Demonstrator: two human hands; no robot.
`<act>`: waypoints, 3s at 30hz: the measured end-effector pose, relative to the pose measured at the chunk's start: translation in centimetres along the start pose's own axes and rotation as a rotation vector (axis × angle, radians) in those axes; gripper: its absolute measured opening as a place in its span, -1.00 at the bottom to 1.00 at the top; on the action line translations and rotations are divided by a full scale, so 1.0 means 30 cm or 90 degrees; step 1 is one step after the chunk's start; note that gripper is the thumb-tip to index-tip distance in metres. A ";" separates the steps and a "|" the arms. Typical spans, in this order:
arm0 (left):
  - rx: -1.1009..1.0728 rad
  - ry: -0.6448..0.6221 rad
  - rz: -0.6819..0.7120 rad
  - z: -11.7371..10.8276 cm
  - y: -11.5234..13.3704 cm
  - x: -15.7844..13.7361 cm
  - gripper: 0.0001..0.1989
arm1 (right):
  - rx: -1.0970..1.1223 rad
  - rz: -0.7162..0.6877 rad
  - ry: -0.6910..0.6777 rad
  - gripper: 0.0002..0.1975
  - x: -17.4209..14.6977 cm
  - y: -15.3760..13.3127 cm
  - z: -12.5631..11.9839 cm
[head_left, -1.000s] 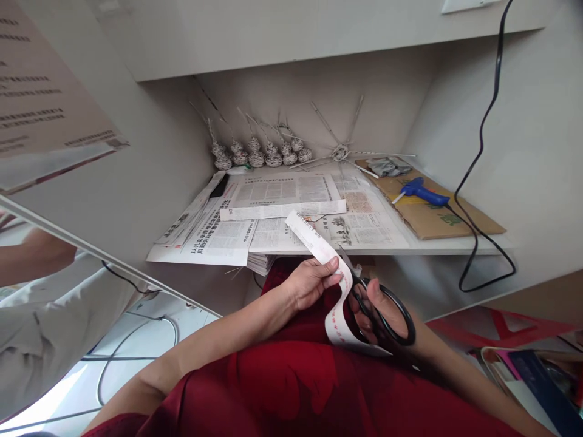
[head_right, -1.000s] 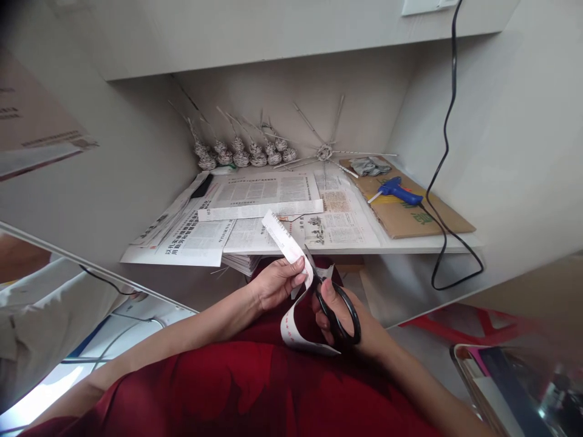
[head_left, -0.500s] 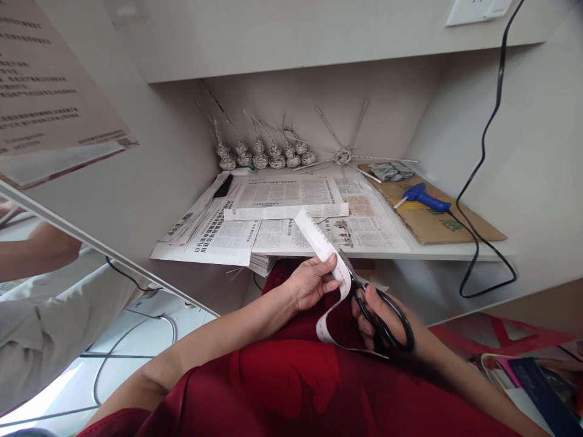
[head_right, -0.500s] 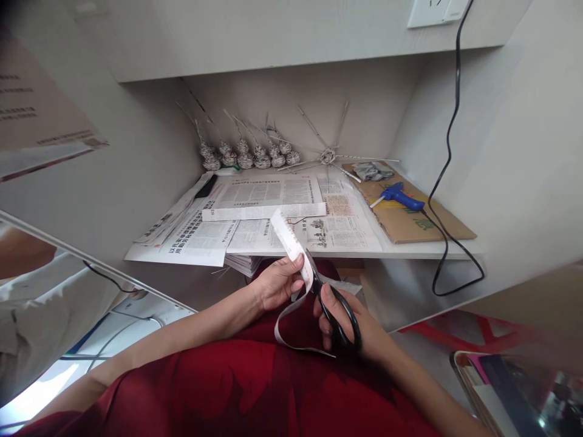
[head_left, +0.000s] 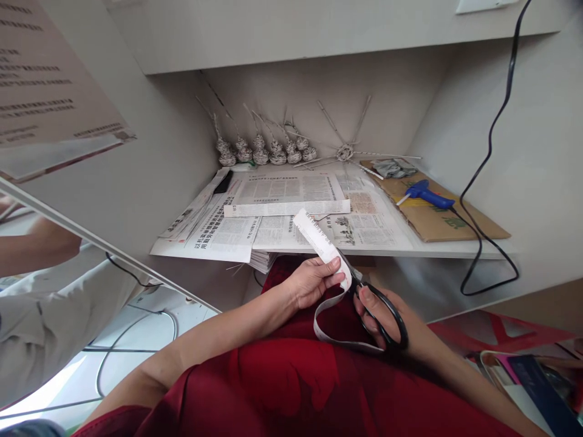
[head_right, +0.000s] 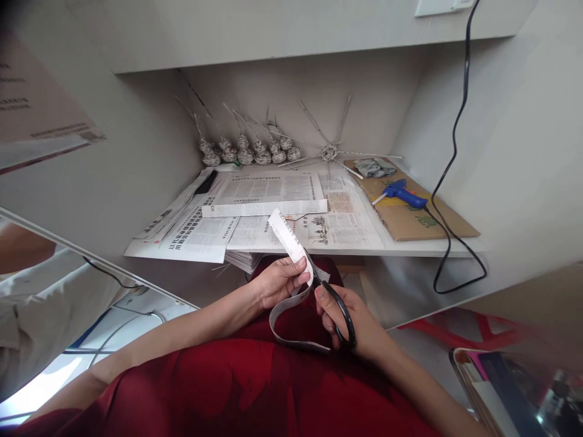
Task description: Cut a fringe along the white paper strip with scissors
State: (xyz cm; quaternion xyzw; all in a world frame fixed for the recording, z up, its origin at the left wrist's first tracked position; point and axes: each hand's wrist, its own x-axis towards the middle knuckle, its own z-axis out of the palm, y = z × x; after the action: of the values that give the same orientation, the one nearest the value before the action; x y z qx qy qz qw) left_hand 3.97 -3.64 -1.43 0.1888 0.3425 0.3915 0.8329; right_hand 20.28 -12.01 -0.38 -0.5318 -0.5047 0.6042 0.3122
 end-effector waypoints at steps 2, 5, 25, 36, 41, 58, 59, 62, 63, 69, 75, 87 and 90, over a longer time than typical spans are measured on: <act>-0.002 0.005 0.016 -0.007 -0.003 0.001 -0.93 | -0.003 0.004 -0.002 -0.33 -0.001 0.003 -0.002; 0.000 0.014 0.036 -0.021 -0.003 0.005 -0.89 | 0.003 0.007 -0.011 -0.35 -0.005 0.010 -0.005; 0.021 0.021 0.022 0.003 -0.013 -0.008 -0.90 | 0.027 -0.007 -0.005 -0.36 -0.017 0.015 0.005; 0.047 -0.033 -0.020 -0.012 -0.006 -0.008 -0.87 | 0.081 -0.045 -0.061 -0.32 -0.006 0.053 -0.009; 0.045 -0.025 -0.045 0.001 0.006 -0.013 -0.92 | 0.080 -0.055 -0.075 -0.28 -0.008 0.045 -0.014; 0.026 -0.002 0.011 -0.033 -0.005 0.003 -0.81 | 0.032 -0.031 -0.065 -0.39 -0.021 0.029 -0.010; 0.038 -0.013 -0.011 -0.034 -0.009 0.004 -0.80 | 0.039 -0.036 -0.068 -0.37 -0.023 0.026 -0.010; 0.055 -0.033 -0.048 -0.032 -0.016 0.004 -0.81 | 0.055 -0.049 -0.079 -0.34 -0.024 0.019 -0.009; 0.055 -0.033 -0.050 -0.030 -0.016 0.004 -0.82 | 0.058 -0.050 -0.081 -0.33 -0.024 0.019 -0.008; 0.040 -0.014 -0.044 -0.018 -0.011 0.004 -0.92 | 0.050 -0.031 -0.039 -0.34 -0.027 0.026 -0.001; 0.029 0.002 -0.026 -0.012 -0.014 0.000 -0.91 | 0.019 -0.029 -0.007 -0.37 -0.015 0.031 0.012; 0.075 -0.041 -0.083 -0.041 -0.029 0.009 -0.89 | 0.031 -0.064 -0.051 -0.34 -0.019 0.053 -0.013; 0.073 -0.037 -0.072 -0.037 -0.031 0.009 -0.93 | 0.024 -0.068 -0.045 -0.34 -0.017 0.057 -0.011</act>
State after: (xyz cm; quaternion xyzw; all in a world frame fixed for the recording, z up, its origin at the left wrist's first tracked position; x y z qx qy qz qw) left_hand 3.78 -3.94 -2.85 0.2280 0.3505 0.3176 0.8510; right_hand 20.99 -12.89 -1.79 -0.4765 -0.5313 0.6146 0.3361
